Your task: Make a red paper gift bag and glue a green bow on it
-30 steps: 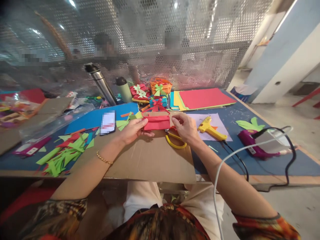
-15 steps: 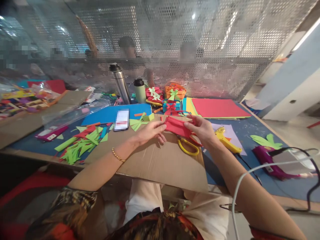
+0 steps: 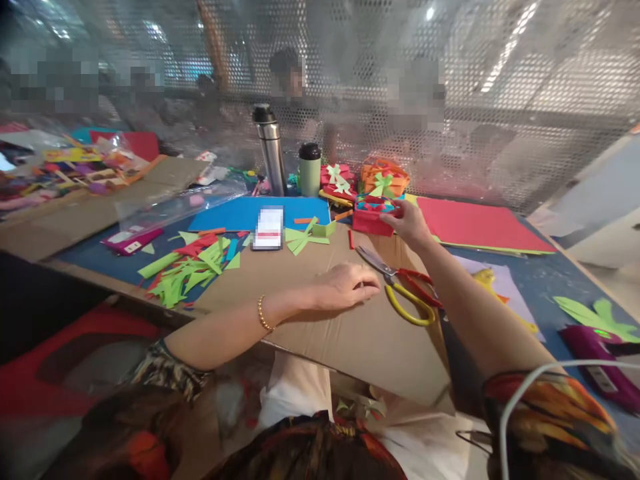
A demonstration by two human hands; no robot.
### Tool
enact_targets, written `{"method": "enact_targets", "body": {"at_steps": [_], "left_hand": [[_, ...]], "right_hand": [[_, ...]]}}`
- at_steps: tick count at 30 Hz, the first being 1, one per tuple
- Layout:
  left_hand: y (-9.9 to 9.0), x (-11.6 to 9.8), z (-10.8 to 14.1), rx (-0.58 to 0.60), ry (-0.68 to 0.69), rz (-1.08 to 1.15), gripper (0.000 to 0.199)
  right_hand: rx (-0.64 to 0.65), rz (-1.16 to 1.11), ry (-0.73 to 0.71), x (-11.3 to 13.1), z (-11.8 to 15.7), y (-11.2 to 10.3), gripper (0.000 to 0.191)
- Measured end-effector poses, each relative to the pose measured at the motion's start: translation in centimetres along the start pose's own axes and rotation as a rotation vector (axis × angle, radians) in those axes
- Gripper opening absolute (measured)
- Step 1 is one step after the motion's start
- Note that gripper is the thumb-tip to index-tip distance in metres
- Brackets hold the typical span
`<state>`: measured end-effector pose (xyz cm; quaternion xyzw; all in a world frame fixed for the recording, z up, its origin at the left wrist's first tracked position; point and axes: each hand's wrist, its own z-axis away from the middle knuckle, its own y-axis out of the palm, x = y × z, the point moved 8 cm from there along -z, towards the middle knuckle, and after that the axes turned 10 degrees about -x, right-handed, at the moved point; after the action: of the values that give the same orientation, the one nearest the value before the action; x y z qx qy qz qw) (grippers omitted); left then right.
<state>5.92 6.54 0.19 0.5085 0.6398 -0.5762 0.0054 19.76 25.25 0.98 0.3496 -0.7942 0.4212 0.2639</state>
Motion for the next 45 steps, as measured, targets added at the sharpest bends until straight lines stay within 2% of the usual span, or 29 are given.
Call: {"method": "enact_targets", "body": {"at_steps": [2, 5, 7, 9, 12, 13, 16, 20, 24, 29, 33, 37, 39, 41, 45], "left_hand": [[0.1, 0.1, 0.0, 0.014, 0.0, -0.031, 0.023], [0.0, 0.0, 0.0, 0.002, 0.016, -0.056, 0.023], [-0.7, -0.1, -0.1, -0.032, 0.025, -0.083, 0.023], [-2.2, 0.4, -0.4, -0.095, -0.006, -0.162, 0.024], [-5.5, 2.7, -0.7, -0.184, -0.18, -0.471, 0.029], [-6.4, 3.9, -0.6, -0.176, -0.26, -0.615, 0.032], [-8.5, 6.8, 0.0, -0.169, -0.411, -0.766, 0.037], [-9.0, 9.7, 1.0, -0.102, -0.53, -0.857, 0.033], [-8.7, 10.7, 1.5, -0.034, -0.6, -0.905, 0.03], [-8.2, 9.1, 1.8, 0.01, -0.589, -0.943, 0.029], [-7.3, 6.8, 2.8, 0.049, -0.565, -0.95, 0.029], [-5.9, 4.1, 4.0, 0.113, -0.484, -0.896, 0.029], [-5.5, 2.8, 4.4, 0.14, -0.437, -0.855, 0.031], [-5.8, 1.8, 4.5, 0.125, -0.385, -0.842, 0.032], [-6.6, 1.5, 5.5, 0.118, -0.289, -0.833, 0.033]], "right_hand": [[0.003, 0.107, 0.009, 0.1, -0.1, -0.2, 0.038], [-0.051, 0.232, 0.007, 1.0, -0.1, -2.0, 0.041], [-0.055, 0.269, -0.015, 2.3, 0.3, -3.4, 0.04], [-0.024, 0.271, -0.036, 3.7, 1.4, -4.6, 0.035], [0.034, 0.231, -0.054, 5.4, 4.2, -6.1, 0.031], [0.048, 0.212, -0.057, 5.7, 5.2, -6.5, 0.031], [0.108, 0.139, -0.095, 5.9, 8.4, -7.1, 0.029], [0.146, 0.097, -0.191, 5.1, 10.9, -7.5, 0.028], [0.137, 0.103, -0.146, 3.5, 11.0, -8.0, 0.028], [0.061, 0.14, -0.117, 3.3, 10.5, -9.4, 0.025], [-0.044, 0.094, -0.087, 3.4, 10.0, -10.8, 0.026], [-0.155, 0.072, -0.109, 3.3, 9.4, -11.9, 0.02], [-0.171, 0.08, -0.112, 3.5, 9.2, -12.2, 0.019], [-0.111, 0.127, -0.11, 4.0, 9.3, -11.9, 0.02], [0.285, 0.508, -0.209, 5.5, 11.2, -9.0, 0.028]]}}
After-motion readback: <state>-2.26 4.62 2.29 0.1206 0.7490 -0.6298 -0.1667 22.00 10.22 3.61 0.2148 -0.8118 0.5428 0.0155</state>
